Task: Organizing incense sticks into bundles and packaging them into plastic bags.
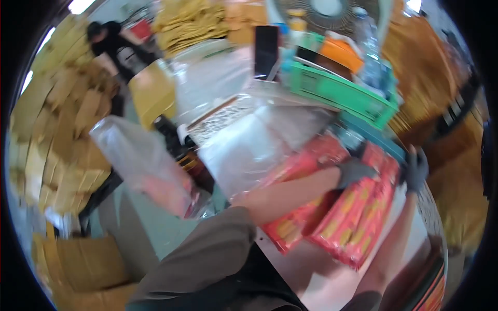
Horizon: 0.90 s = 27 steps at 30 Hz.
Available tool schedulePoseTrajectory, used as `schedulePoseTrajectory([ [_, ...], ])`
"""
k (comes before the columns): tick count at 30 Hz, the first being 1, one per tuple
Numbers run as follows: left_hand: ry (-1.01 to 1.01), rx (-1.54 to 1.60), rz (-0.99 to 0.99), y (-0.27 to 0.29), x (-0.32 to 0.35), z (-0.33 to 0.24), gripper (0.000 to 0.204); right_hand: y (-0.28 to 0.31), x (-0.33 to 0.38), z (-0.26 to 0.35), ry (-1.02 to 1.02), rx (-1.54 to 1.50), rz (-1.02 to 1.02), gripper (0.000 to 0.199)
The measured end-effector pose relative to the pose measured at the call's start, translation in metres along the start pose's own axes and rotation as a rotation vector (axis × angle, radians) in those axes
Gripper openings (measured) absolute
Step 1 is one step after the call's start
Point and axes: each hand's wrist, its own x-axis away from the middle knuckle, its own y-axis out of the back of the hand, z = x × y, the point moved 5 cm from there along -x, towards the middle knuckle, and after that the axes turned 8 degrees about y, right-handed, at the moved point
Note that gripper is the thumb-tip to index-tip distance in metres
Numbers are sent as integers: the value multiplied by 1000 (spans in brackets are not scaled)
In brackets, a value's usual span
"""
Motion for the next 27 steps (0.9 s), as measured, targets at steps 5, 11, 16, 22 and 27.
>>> schedulePoseTrajectory([
  [5, 131, -167, -295, 2, 25, -8, 84, -1, 14, -16, -22, -152, -152, 27],
  [11, 8, 51, -150, -12, 16, -6, 63, 8, 7, -8, 103, 267, -97, 30],
  [16, -14, 141, -56, 11, 13, -2, 44, -25, 31, 52, -162, 106, 96, 52],
  [22, -211, -187, -22, 41, 93, -60, 51, -12, 149, 108, -239, -422, 13, 69],
  [27, -178, -1062, -677, 85, 158, -33, 71, -104, 219, 155, -688, -767, 299, 89],
])
